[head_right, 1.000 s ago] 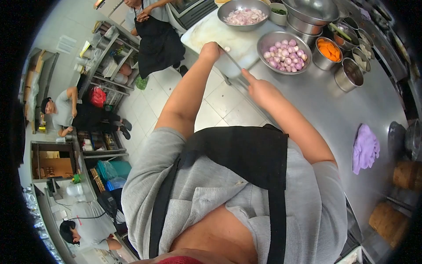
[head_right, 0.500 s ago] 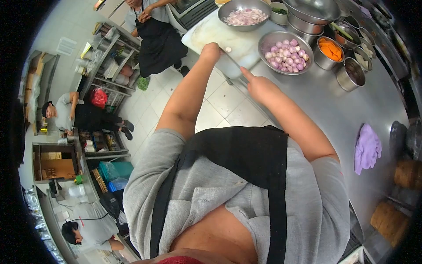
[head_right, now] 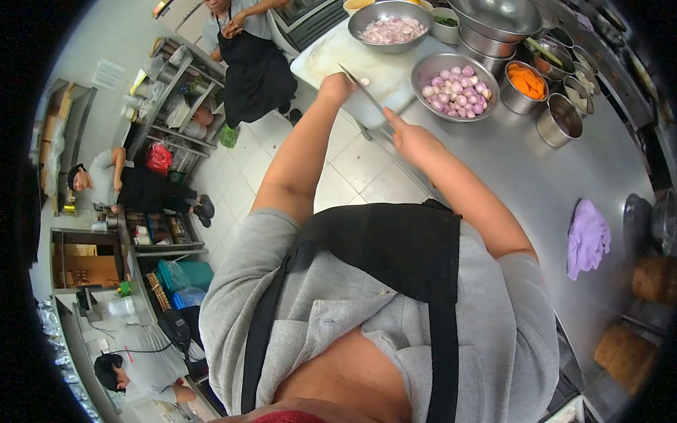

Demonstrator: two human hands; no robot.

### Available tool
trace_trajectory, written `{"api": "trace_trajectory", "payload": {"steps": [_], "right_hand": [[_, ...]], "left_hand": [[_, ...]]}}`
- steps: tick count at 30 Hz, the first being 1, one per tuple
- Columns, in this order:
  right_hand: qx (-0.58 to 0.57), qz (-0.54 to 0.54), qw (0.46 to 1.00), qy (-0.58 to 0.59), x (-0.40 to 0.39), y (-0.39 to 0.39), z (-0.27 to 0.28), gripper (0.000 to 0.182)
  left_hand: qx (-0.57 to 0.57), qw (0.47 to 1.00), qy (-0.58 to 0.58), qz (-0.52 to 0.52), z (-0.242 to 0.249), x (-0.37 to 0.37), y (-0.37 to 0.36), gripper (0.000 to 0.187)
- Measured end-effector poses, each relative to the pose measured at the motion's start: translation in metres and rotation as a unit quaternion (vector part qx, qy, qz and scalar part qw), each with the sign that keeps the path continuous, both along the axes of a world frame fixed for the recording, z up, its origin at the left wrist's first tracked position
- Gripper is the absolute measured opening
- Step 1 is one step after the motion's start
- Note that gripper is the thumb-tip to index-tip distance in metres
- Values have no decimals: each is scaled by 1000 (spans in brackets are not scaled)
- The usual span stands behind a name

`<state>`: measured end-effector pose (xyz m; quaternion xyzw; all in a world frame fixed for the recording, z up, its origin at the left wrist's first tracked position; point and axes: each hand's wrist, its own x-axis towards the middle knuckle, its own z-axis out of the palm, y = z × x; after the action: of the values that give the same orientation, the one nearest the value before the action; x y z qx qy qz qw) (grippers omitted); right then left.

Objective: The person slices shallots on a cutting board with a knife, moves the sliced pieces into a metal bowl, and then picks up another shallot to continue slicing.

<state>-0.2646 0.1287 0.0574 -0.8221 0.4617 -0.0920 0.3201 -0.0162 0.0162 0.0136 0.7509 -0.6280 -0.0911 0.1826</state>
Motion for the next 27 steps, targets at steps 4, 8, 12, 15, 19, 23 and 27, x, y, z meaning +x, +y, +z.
{"api": "trace_trajectory", "payload": {"steps": [4, 8, 12, 15, 19, 23, 27], "right_hand": [[-29, -15, 998, -61, -11, -3, 4, 57], [-52, -41, 989, -132, -25, -3, 0, 56], [-51, -47, 980, -187, -33, 4, 0, 55], [56, -76, 982, -161, -38, 10, 13, 54], [30, -75, 978, -192, -42, 11, -3, 54], [38, -78, 980, -180, -41, 9, -10, 55], [50, -59, 989, -127, -36, 6, -18, 55]], "left_hand": [[20, 1000, -4, 5, 6, -4, 0, 36], [-47, 992, 23, -118, 12, -5, -1, 38], [-13, 965, -13, -261, -1, 7, -24, 40], [50, 965, -32, -256, 1, 1, -30, 38], [97, 984, 22, -145, 13, -3, -27, 32], [181, 979, 97, -3, 0, 5, -39, 30], [155, 977, 139, -36, -11, 15, -32, 34]]}}
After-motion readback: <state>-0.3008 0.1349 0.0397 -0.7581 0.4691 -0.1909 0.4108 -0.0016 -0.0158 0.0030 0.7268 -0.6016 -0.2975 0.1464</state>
